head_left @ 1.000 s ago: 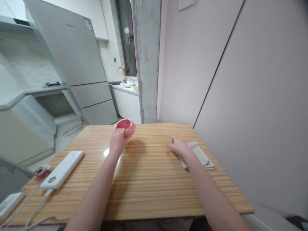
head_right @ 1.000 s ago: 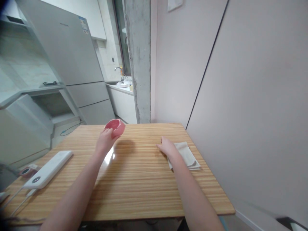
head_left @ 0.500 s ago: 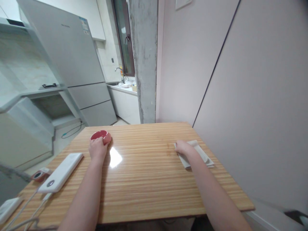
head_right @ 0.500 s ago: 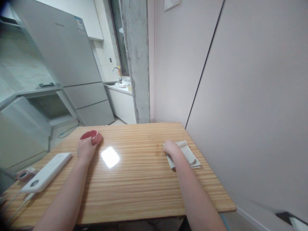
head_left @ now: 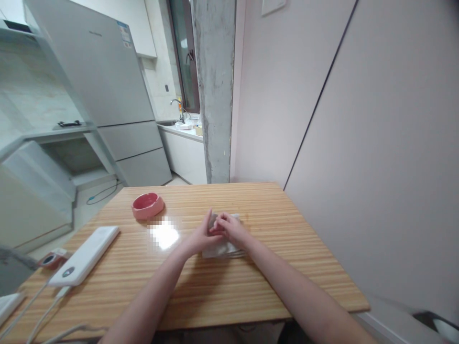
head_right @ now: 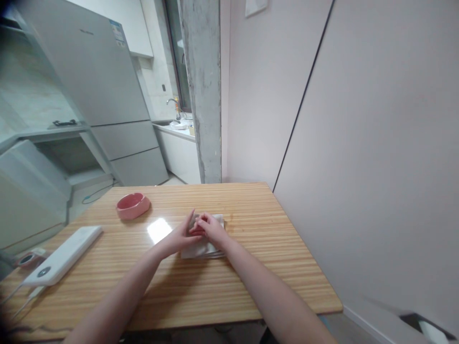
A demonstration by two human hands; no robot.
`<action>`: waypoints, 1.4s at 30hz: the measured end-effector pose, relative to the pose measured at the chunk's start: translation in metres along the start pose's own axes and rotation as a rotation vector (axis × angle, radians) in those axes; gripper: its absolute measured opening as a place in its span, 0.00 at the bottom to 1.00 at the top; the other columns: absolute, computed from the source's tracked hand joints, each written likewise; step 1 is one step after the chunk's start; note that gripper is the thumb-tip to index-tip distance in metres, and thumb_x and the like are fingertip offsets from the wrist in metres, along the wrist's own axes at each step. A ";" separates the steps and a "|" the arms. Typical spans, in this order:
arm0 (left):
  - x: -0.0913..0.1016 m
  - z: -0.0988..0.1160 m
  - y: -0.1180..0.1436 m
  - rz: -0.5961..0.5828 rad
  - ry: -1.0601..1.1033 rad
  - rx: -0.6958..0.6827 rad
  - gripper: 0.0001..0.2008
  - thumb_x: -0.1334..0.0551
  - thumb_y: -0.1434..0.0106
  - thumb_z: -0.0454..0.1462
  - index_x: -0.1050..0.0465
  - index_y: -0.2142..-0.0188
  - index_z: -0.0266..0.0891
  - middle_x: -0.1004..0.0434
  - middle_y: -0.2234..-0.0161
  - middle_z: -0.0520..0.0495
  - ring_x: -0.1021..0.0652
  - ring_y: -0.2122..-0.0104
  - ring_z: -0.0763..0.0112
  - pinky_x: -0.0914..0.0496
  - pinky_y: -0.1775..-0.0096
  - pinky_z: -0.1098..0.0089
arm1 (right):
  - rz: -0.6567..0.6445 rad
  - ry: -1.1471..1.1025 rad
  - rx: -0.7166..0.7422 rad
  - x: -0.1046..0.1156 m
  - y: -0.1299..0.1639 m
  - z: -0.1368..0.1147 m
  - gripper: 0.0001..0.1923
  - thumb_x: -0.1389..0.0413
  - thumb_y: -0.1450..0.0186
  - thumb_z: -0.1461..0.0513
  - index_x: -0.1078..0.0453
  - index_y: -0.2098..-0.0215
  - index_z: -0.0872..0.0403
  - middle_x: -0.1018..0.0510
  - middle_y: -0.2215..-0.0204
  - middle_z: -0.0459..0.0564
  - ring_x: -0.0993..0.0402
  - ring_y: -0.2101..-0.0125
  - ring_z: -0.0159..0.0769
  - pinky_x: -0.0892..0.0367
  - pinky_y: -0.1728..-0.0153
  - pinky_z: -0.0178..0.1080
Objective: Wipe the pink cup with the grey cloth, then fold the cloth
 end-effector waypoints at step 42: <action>-0.060 -0.013 -0.081 -0.011 -0.098 -0.228 0.05 0.44 0.44 0.34 0.30 0.73 0.35 0.28 0.76 0.49 0.32 0.75 0.74 0.36 0.70 0.72 | 0.171 0.509 0.183 0.037 -0.014 0.002 0.17 0.43 0.42 0.57 0.32 0.55 0.51 0.24 0.56 0.49 0.30 0.52 0.40 0.39 0.46 0.45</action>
Point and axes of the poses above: each hand's wrist, its own y-axis away from the middle knuckle, its own x-axis out of the back of the hand, z = x × y, the point moved 2 cm from there along -y, towards the middle knuckle
